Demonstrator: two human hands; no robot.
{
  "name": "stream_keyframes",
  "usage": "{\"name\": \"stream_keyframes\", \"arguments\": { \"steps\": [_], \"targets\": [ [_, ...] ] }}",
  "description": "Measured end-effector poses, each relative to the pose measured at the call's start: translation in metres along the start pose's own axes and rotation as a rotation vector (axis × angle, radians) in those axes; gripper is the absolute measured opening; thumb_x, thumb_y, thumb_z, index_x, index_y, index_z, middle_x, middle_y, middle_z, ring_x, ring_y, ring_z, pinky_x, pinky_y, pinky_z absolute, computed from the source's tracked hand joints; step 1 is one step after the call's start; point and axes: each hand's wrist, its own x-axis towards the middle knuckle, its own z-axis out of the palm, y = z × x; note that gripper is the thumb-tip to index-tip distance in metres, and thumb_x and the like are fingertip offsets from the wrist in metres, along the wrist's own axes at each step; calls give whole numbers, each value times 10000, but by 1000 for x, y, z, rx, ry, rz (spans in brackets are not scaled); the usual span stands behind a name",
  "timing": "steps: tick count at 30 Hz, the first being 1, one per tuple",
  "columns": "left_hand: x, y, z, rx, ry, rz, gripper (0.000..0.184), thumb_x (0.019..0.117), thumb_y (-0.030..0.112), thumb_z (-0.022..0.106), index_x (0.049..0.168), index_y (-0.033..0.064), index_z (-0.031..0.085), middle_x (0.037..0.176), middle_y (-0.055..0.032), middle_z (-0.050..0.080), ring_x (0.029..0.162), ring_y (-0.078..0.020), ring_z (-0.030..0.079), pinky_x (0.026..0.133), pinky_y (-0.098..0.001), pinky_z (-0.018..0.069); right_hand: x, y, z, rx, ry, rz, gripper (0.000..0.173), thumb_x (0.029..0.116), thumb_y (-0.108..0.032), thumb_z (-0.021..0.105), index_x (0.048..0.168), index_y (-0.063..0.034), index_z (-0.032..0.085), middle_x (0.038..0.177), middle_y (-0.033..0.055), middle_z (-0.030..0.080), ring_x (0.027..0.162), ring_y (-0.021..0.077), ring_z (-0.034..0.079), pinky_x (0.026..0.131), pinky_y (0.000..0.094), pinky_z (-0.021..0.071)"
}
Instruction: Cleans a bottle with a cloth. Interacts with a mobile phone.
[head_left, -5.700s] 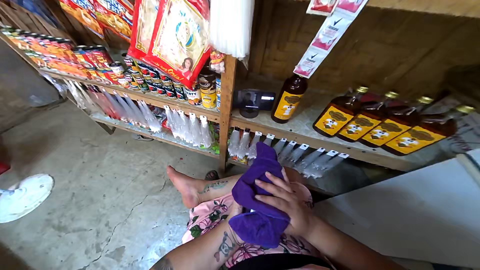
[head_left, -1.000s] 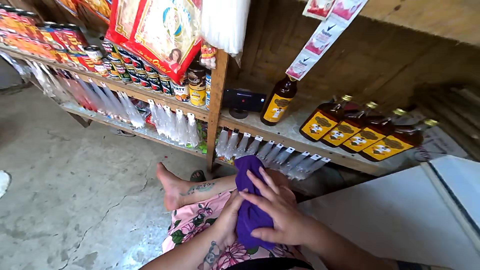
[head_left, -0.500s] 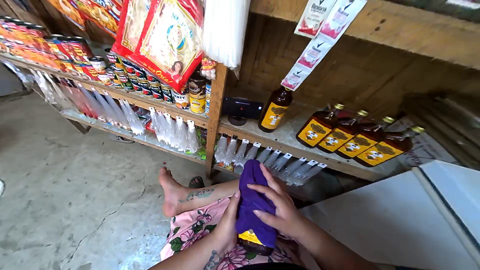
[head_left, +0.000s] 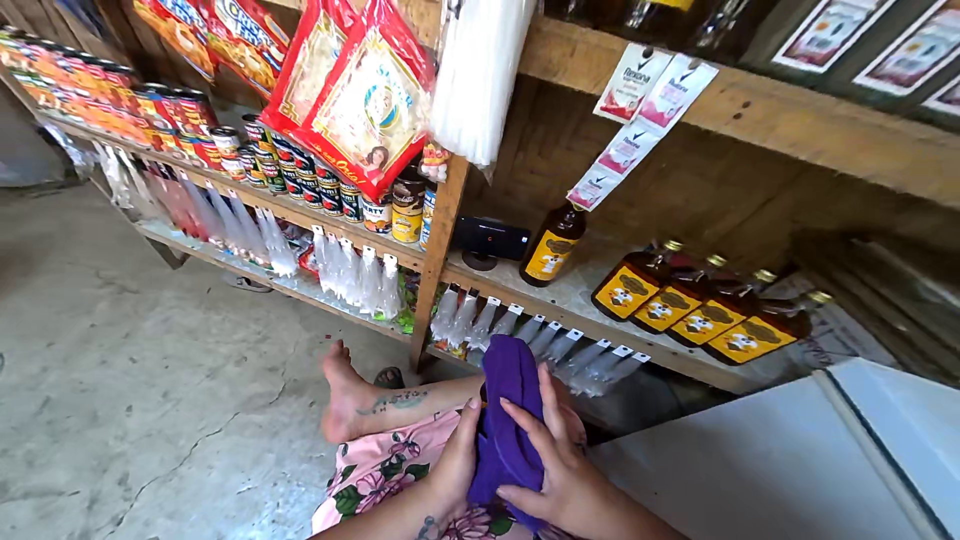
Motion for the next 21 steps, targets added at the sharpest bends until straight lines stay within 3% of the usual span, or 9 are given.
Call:
{"name": "stream_keyframes", "arguments": {
  "steps": [3, 7, 9, 11, 13, 15, 17, 19, 21],
  "targets": [
    [-2, 2, 3, 66, 38, -15, 681, 1043, 571, 273, 1456, 49, 418, 1283, -71, 639, 1176, -120, 631, 999, -345, 543, 10, 2, -5, 85, 90, 9, 730, 829, -396, 760, 1452, -83, 545, 1609, 390, 174, 1501, 376, 328, 1149, 389, 419],
    [0, -4, -4, 158, -74, 51, 878, 970, 709, 356, 1486, 0, 316, 1328, -103, 577, 1160, -127, 627, 982, -347, 549, 21, 28, -5, 200, 330, -119, 464, 937, -331, 670, 1324, -96, 564, 1570, 180, 437, 1455, 198, 433, 1170, 355, 419],
    [1, -4, -4, 204, -139, 84, 870, 975, 716, 366, 1457, -8, 347, 1265, -96, 612, 1101, -123, 655, 949, -338, 570, 24, 29, -11, 301, 437, -21, 469, 932, -265, 663, 1313, -19, 543, 1456, 107, 563, 1355, 81, 517, 1117, 280, 458],
    [0, -2, -2, 286, -201, 125, 778, 1019, 641, 348, 1424, -23, 368, 1208, -80, 631, 1061, -97, 661, 931, -314, 573, 31, 17, -23, 471, 501, 197, 562, 919, -192, 647, 1369, 76, 444, 1267, 41, 644, 1136, -8, 624, 977, 198, 539],
    [-1, 1, 1, 358, -261, 179, 683, 1058, 528, 339, 1424, -48, 376, 1244, -90, 608, 1098, -72, 635, 966, -290, 551, 36, 4, -37, 678, 462, 383, 704, 894, -264, 693, 1441, 37, 368, 1174, -7, 666, 1031, -8, 666, 909, 196, 576],
    [-3, 3, 2, 407, -309, 256, 645, 1087, 448, 330, 1453, -81, 367, 1335, -118, 579, 1197, -48, 585, 1056, -271, 489, 34, 3, -44, 844, 323, 385, 811, 770, -419, 844, 1376, -46, 453, 1084, -58, 722, 969, 19, 700, 863, 227, 604],
    [-5, 3, 0, 443, -318, 297, 625, 1101, 422, 314, 1452, -93, 374, 1375, -133, 560, 1252, -39, 551, 1102, -261, 448, 32, 9, -45, 943, 192, 275, 736, 765, -415, 860, 1350, -97, 546, 1115, -60, 733, 1007, 44, 696, 900, 253, 592],
    [-7, 5, -2, 498, -298, 278, 654, 1097, 427, 273, 1458, -103, 403, 1434, -187, 527, 1308, -82, 520, 1133, -284, 409, 32, 4, -43, 957, 257, 254, 624, 772, -350, 860, 1285, -124, 585, 1072, -69, 742, 973, 35, 707, 873, 235, 601],
    [-7, 3, -4, 436, -289, 226, 708, 1092, 490, 250, 1460, -88, 431, 1442, -166, 541, 1315, -87, 528, 1136, -294, 417, 31, -2, -44, 962, 352, 280, 559, 763, -308, 858, 1226, -127, 602, 1008, -70, 747, 921, 28, 712, 834, 222, 607]
  ]
}}
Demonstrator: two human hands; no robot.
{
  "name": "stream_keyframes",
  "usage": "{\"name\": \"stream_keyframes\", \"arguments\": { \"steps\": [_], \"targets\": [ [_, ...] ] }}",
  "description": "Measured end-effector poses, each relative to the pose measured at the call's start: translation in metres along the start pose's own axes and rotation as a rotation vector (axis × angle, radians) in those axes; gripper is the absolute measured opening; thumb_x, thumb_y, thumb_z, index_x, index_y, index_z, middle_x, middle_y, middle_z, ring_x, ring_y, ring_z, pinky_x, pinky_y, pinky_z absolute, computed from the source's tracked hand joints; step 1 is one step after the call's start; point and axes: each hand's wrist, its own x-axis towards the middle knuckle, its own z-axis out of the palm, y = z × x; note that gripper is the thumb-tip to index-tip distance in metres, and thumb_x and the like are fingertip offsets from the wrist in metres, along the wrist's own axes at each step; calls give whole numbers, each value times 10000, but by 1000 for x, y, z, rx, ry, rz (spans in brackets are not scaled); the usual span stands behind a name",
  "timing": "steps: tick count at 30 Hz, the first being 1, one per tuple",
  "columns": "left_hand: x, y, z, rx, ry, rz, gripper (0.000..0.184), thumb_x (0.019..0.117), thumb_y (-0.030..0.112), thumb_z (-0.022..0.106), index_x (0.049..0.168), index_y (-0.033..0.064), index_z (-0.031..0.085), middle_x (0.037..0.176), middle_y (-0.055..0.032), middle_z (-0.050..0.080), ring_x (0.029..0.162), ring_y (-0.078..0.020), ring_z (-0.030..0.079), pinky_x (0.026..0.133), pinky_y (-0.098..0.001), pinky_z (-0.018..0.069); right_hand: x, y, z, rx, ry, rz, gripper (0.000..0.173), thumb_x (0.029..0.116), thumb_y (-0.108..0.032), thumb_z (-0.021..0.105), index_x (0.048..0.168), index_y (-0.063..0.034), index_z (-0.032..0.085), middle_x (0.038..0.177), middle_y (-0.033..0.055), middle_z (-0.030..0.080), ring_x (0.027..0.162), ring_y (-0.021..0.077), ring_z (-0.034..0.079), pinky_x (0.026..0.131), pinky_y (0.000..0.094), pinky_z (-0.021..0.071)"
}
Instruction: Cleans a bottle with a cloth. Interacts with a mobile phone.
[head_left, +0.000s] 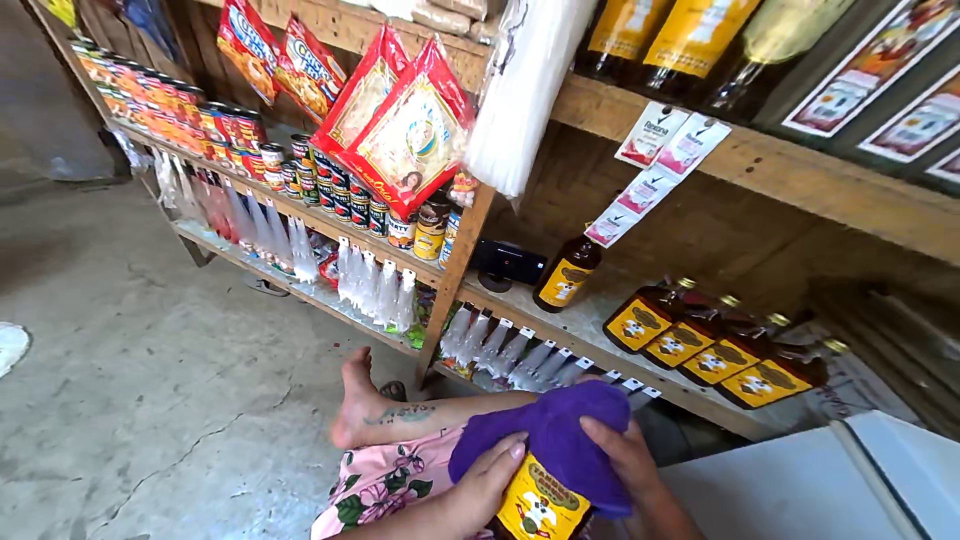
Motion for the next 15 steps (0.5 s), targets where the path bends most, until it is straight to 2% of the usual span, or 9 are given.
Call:
{"name": "stream_keyframes", "arguments": {
  "steps": [2, 4, 5, 7, 9, 10, 12, 13, 15],
  "targets": [
    [1, -3, 1, -207, 9, -123, 744, 1061, 576, 256, 1457, -21, 456, 1369, -83, 620, 1244, -93, 598, 1076, -325, 494, 1, -3, -1, 36, 12, -38, 504, 777, -289, 848, 1200, -141, 617, 994, -68, 757, 914, 28, 719, 832, 228, 611],
    [3, 0, 1, -393, -36, -271, 688, 1045, 547, 225, 1474, 63, 458, 1329, -41, 656, 1200, -130, 632, 1018, -375, 529, 8, -3, -9, 98, -81, -113, 434, 832, -307, 807, 1222, -189, 658, 1045, -72, 754, 955, 20, 705, 862, 228, 596],
    [3, 1, 1, -454, -72, -318, 641, 1045, 544, 247, 1440, 105, 495, 1278, -21, 683, 1164, -134, 652, 990, -378, 546, 12, -1, -13, 150, -141, -141, 398, 863, -315, 779, 1230, -207, 669, 1067, -68, 751, 976, 23, 701, 872, 232, 592],
    [2, 2, 0, -540, -201, -343, 638, 1001, 672, 357, 1353, 180, 560, 1198, 24, 713, 1118, -108, 670, 970, -337, 560, 24, 3, -17, 260, -287, -203, 342, 923, -355, 714, 1244, -240, 684, 1100, -71, 747, 1014, 24, 694, 889, 234, 580],
    [3, 3, -1, -620, -320, -324, 750, 891, 813, 441, 1321, 222, 606, 1187, 24, 724, 1107, -112, 683, 952, -327, 572, 34, 2, -8, 294, -325, -232, 321, 919, -423, 691, 1203, -277, 722, 1086, -95, 755, 1012, 4, 693, 888, 216, 573],
    [3, 5, 0, -685, -377, -312, 800, 852, 839, 472, 1328, 213, 618, 1205, -11, 723, 1110, -148, 692, 938, -348, 582, 38, 3, -3, 242, -306, -264, 306, 920, -468, 667, 1173, -306, 725, 1069, -134, 751, 1001, -36, 681, 884, 182, 559],
    [5, 14, 2, -781, -428, -286, 860, 828, 849, 477, 1324, 167, 645, 1209, -100, 725, 1075, -243, 721, 873, -411, 614, 40, 8, 2, 172, -232, -286, 267, 939, -470, 649, 1136, -311, 734, 1067, -164, 748, 1016, -76, 662, 916, 149, 533],
    [4, 18, 3, -779, -389, -298, 829, 826, 852, 472, 1273, 182, 670, 1167, -87, 743, 1026, -228, 740, 821, -390, 630, 35, 7, 7, 174, -156, -252, 240, 928, -439, 679, 1104, -286, 738, 1043, -149, 757, 997, -65, 674, 910, 158, 542],
    [2, 22, 2, -758, -330, -312, 813, 808, 852, 502, 1241, 187, 677, 1126, -63, 754, 983, -201, 747, 790, -360, 633, 30, 3, 16, 145, 33, -168, 261, 879, -342, 765, 1069, -185, 680, 954, -93, 765, 907, -13, 708, 845, 198, 587]
  ]
}}
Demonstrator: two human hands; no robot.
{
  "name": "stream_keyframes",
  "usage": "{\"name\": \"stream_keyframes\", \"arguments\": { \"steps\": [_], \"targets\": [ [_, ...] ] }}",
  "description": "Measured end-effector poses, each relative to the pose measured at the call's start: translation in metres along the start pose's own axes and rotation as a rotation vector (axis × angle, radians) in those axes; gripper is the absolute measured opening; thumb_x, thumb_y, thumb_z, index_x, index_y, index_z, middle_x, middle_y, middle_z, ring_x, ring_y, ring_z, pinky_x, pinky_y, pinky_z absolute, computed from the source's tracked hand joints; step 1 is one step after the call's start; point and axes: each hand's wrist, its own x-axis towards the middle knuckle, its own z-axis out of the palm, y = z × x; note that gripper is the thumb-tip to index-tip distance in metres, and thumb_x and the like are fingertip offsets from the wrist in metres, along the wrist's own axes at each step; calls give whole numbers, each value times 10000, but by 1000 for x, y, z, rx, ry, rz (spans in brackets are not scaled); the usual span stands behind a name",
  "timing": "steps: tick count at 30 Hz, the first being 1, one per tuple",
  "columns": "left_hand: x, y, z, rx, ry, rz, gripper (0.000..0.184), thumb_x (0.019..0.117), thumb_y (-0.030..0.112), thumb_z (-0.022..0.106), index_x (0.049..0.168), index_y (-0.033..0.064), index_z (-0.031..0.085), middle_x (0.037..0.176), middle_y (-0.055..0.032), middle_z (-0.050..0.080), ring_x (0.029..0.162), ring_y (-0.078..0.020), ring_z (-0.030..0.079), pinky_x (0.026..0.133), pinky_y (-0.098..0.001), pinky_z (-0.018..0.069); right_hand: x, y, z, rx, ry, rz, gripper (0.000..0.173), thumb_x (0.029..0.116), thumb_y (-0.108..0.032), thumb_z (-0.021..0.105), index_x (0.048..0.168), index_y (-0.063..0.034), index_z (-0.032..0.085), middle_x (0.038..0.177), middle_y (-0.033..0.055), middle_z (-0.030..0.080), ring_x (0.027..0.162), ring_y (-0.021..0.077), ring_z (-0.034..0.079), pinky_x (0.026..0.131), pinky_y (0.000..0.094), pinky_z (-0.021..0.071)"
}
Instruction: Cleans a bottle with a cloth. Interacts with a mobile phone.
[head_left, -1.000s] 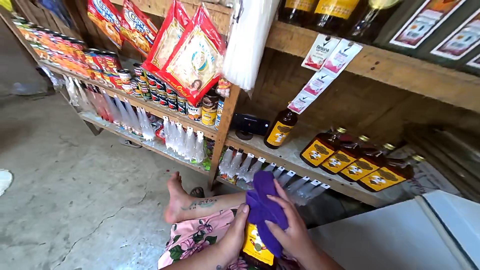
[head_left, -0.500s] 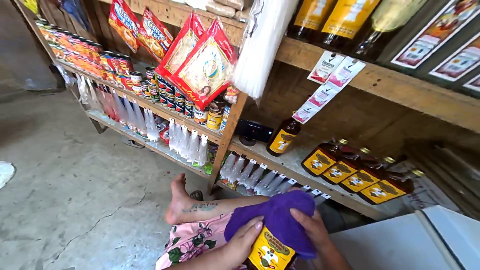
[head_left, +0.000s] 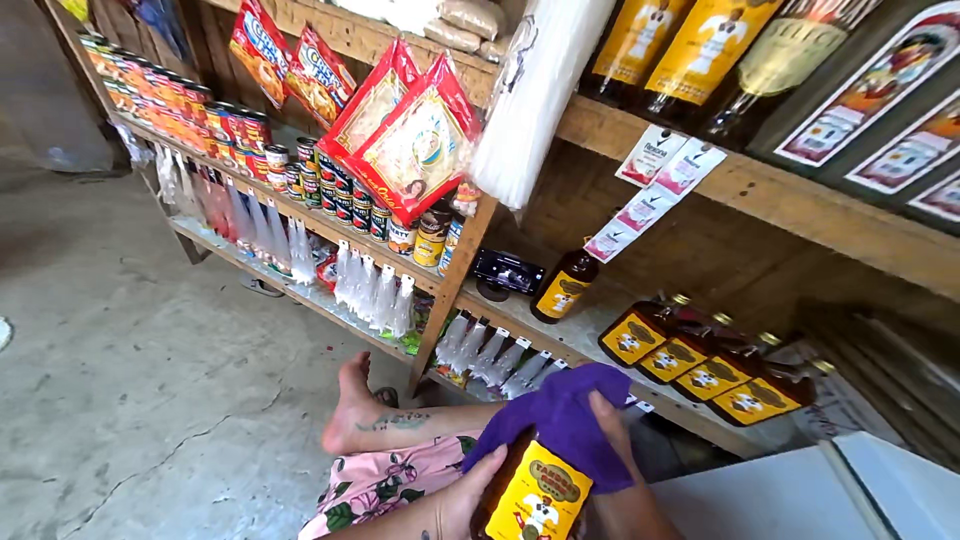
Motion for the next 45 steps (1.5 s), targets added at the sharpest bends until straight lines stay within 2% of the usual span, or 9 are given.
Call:
{"name": "stream_keyframes", "arguments": {
  "steps": [4, 7, 11, 15, 19, 26, 28, 35, 45],
  "targets": [
    [-4, -5, -11, 58, 39, 0, 817, 804, 830, 561, 1289, 176, 627, 1158, -8, 730, 1068, -139, 703, 920, -332, 587, 5, 4, -6, -282, 122, 55, 453, 841, -165, 705, 1244, -31, 546, 998, -43, 734, 914, 32, 712, 837, 229, 611],
    [-3, -8, -11, 91, 64, 9, 805, 806, 835, 548, 1279, 187, 625, 1144, 16, 733, 1056, -114, 705, 913, -310, 587, 7, 3, -8, -386, 115, 27, 426, 836, -126, 688, 1231, -25, 567, 1033, -43, 720, 949, 14, 697, 861, 209, 594],
    [1, -19, -28, 75, -1, 2, 848, 817, 853, 511, 1330, 184, 603, 1195, -27, 719, 1106, -156, 689, 953, -342, 574, 6, 4, -13, -491, 66, -39, 345, 884, -144, 646, 1200, -17, 596, 1036, -52, 708, 964, -15, 675, 882, 184, 573],
    [-2, -8, -9, 132, 100, 5, 815, 824, 841, 517, 1276, 166, 578, 1116, 33, 731, 1039, -94, 703, 901, -287, 588, 4, 6, -15, -569, 76, -59, 330, 922, -176, 607, 1194, 10, 593, 1030, -61, 702, 958, -55, 661, 892, 157, 556],
    [-5, -1, 6, 164, 183, -45, 731, 936, 755, 378, 1286, 137, 553, 1110, 31, 711, 1026, -84, 687, 895, -285, 576, 6, 15, -33, -588, 30, -113, 421, 946, -198, 630, 1246, 94, 583, 1096, 41, 727, 1012, 11, 682, 939, 206, 553],
    [-3, -12, -15, 119, 117, -33, 835, 838, 840, 502, 1318, 161, 574, 1152, 9, 718, 1083, -114, 685, 945, -313, 571, 1, 14, -28, -554, 68, -89, 422, 925, -168, 638, 1259, 83, 582, 1119, 49, 716, 1031, 19, 671, 946, 201, 542],
    [-2, -18, -24, 81, 64, -27, 829, 821, 847, 519, 1313, 184, 587, 1164, 6, 721, 1092, -122, 686, 946, -318, 572, -2, 9, -19, -565, 78, -84, 394, 902, -137, 626, 1246, 46, 569, 1103, -8, 694, 1027, -26, 651, 936, 168, 539],
    [-1, -18, -27, 93, 39, -29, 802, 860, 834, 473, 1324, 190, 588, 1188, -8, 711, 1102, -145, 684, 944, -345, 575, 0, 10, -25, -581, -55, -179, 352, 820, -61, 707, 1162, -70, 626, 1091, -79, 694, 1045, -20, 643, 945, 185, 542],
    [-1, -16, -24, 91, 56, -76, 763, 887, 817, 443, 1301, 192, 585, 1164, 10, 714, 1091, -121, 682, 945, -323, 570, 2, 6, -28, -626, -22, -121, 307, 860, -80, 642, 1160, -16, 633, 1040, -69, 714, 979, -45, 660, 897, 158, 554]
  ]
}}
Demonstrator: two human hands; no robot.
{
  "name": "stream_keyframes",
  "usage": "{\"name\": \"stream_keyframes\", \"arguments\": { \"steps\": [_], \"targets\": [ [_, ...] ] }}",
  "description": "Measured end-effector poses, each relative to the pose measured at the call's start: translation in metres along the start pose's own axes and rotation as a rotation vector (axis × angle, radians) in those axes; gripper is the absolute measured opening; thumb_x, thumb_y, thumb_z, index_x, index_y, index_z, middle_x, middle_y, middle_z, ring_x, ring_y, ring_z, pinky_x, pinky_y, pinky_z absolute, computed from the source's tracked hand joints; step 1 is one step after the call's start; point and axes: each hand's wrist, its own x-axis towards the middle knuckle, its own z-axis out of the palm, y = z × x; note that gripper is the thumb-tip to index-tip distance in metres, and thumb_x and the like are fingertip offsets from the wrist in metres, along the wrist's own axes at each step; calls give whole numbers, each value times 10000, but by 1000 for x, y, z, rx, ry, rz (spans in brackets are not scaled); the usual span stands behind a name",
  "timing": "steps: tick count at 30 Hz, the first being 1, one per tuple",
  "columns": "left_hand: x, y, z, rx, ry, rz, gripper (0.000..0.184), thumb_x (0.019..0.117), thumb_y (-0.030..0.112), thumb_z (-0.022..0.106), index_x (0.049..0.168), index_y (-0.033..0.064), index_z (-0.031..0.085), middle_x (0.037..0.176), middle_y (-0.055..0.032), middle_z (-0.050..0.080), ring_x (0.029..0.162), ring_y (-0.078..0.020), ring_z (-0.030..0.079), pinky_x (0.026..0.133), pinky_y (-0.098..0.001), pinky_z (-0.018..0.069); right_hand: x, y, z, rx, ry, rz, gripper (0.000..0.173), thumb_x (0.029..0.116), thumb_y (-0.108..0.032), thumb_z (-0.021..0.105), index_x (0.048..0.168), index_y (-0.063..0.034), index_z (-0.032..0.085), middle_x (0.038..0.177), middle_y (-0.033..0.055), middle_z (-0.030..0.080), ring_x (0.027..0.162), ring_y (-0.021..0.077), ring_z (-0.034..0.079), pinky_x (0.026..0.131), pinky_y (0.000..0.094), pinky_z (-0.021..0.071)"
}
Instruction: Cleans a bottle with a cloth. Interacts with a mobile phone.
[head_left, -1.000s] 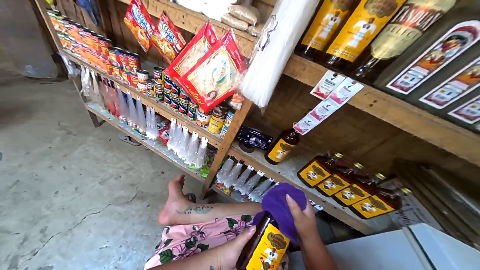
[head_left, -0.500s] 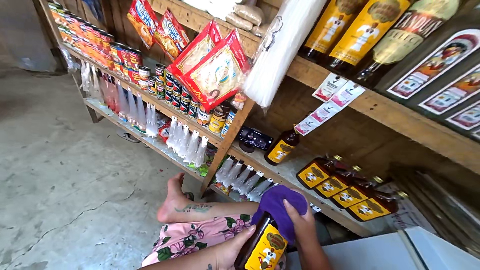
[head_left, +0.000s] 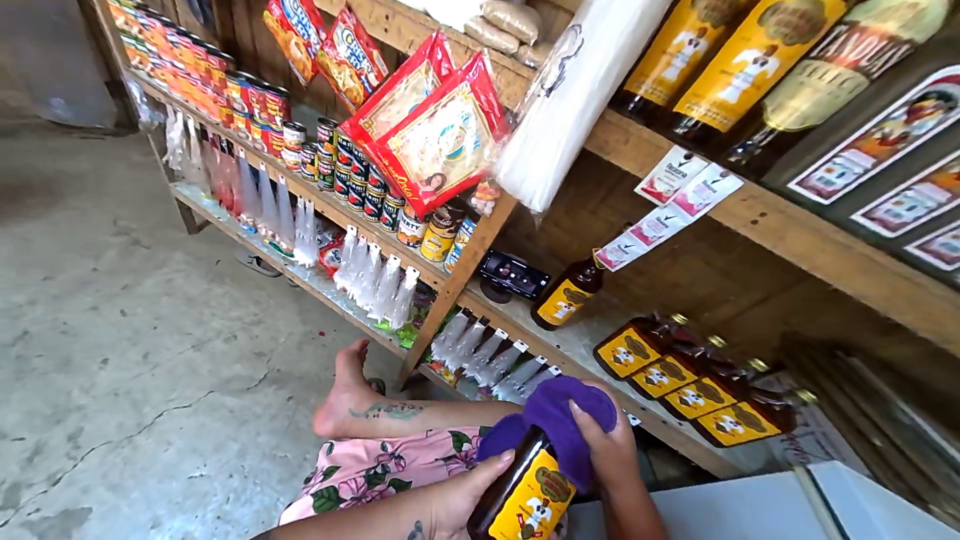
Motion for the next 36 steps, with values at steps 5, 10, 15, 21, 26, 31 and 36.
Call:
{"name": "stream_keyframes", "arguments": {
  "steps": [5, 10, 15, 21, 26, 31, 36],
  "targets": [
    [0, 2, 3, 19, 0, 3, 740, 924, 787, 399, 1309, 178, 571, 1162, 3, 713, 1097, -127, 679, 956, -329, 566, -2, 3, -2, -35, -2, -17, 303, 872, -137, 636, 1151, -18, 632, 1036, -60, 706, 983, -33, 657, 903, 174, 551],
    [-1, 2, 1, 23, -9, -3, 774, 892, 816, 431, 1322, 187, 573, 1175, 4, 710, 1104, -126, 676, 958, -330, 563, -3, 1, 0, 23, 12, -9, 287, 817, -88, 684, 1100, -77, 637, 1015, -76, 694, 968, -24, 654, 879, 173, 556],
    [-1, 2, 1, 19, -25, -5, 747, 912, 795, 419, 1322, 189, 567, 1177, 4, 709, 1103, -126, 677, 960, -329, 563, -2, -2, -2, 21, -8, -36, 273, 812, -69, 685, 1079, -95, 634, 993, -100, 695, 951, -39, 653, 873, 163, 555],
    [-1, 1, 0, -7, -38, 7, 750, 881, 809, 475, 1297, 196, 589, 1144, 22, 716, 1078, -102, 683, 940, -304, 567, -1, 0, -6, 11, -26, -50, 253, 864, -160, 669, 1105, -85, 658, 1005, -106, 715, 963, -46, 658, 885, 154, 550],
    [-2, 1, -1, -13, -46, 9, 709, 884, 791, 497, 1276, 209, 601, 1139, 28, 718, 1076, -95, 681, 940, -295, 565, -5, -4, -1, 34, 38, 7, 279, 864, -123, 632, 1135, -57, 644, 1012, -110, 716, 966, -54, 662, 887, 155, 555],
    [-2, 3, -1, -26, -76, 16, 733, 837, 798, 571, 1277, 212, 611, 1133, 27, 725, 1058, -97, 693, 921, -292, 577, -9, -5, 6, 84, 93, -43, 281, 864, -94, 617, 1141, -57, 643, 1042, -109, 722, 994, -41, 666, 906, 161, 556],
    [-3, 5, 5, 16, -28, 21, 701, 871, 781, 536, 1267, 204, 589, 1115, 53, 718, 1050, -68, 683, 925, -274, 565, -9, 10, 0, -38, 111, -274, 323, 912, -242, 665, 1203, -102, 664, 1169, -129, 710, 1138, -42, 624, 1016, 181, 509]
  ]
}}
